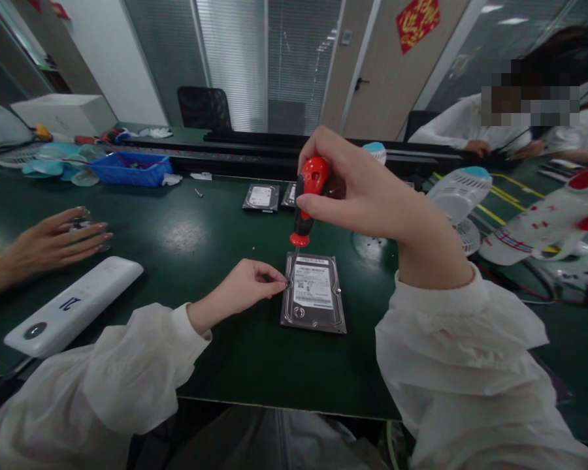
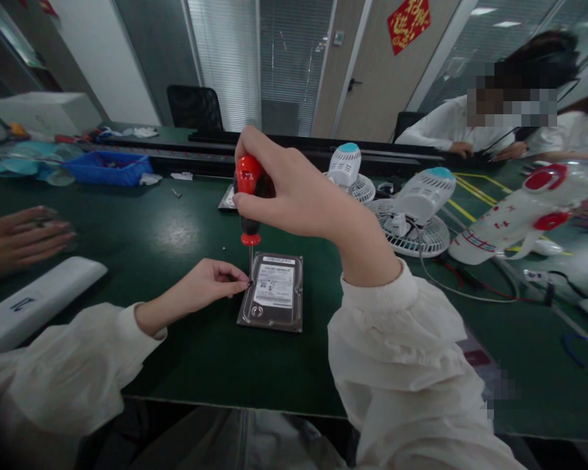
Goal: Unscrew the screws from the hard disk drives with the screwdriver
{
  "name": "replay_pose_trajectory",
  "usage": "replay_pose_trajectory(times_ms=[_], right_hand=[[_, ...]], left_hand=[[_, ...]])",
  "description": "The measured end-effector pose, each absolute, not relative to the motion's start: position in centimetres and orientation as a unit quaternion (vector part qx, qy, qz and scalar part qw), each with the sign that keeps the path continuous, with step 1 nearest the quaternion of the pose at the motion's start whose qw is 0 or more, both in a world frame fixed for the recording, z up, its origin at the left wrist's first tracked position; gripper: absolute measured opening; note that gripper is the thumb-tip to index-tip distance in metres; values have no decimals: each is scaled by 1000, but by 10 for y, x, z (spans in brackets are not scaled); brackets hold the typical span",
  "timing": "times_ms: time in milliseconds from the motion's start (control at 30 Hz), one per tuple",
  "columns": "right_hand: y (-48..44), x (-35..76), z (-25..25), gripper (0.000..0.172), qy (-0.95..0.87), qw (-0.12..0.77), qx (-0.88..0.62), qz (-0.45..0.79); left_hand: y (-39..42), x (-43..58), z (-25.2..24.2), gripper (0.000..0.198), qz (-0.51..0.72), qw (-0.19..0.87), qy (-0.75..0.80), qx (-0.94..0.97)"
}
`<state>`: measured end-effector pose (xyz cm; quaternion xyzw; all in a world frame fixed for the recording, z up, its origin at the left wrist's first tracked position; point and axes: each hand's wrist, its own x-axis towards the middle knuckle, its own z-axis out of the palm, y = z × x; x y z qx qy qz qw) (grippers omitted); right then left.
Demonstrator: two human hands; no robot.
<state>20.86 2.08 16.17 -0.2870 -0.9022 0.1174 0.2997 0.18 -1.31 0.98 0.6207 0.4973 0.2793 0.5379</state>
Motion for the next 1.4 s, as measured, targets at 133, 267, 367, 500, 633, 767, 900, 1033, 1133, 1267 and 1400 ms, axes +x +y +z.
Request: replay_pose_trajectory(times_ms=[133,267,367,500,633,767,900,1033,1133,1267,1400], right_hand=[[20,208,162,23,-902,303,-283,119],[21,209,162,22,-903,301,-284,119],[22,211,163,20,-902,299,-285,125],[21,218,170,19,-900,329,-268,101],[17,233,180,20,-879,380,-267,110],[15,245,186,23,-854,405,-299,128],[17,249,188,29,-847,440,-270,128],[16,249,189,28,-846,436,-280,124],[15,249,189,28,-852,426,-278,123],[17,250,189,29,-845,439,-271,142],[20,250,188,31,-842,449,-261,147]], left_hand=[[-12,0,6,19,280,536,494,624],[-12,-1,4,23,279,540,483,629],[-12,-1,4,22,279,535,482,635],[-13,-3,6,23,264,511,486,658],[-14,-6,7,30,242,444,501,702],[-15,-6,4,30,244,404,499,727],[-15,-5,1,28,239,401,485,739],[-8,-11,9,28,262,344,506,746],[4,-22,19,26,277,211,580,736],[21,-37,19,19,246,94,623,737],[30,-42,11,20,217,61,618,753]])
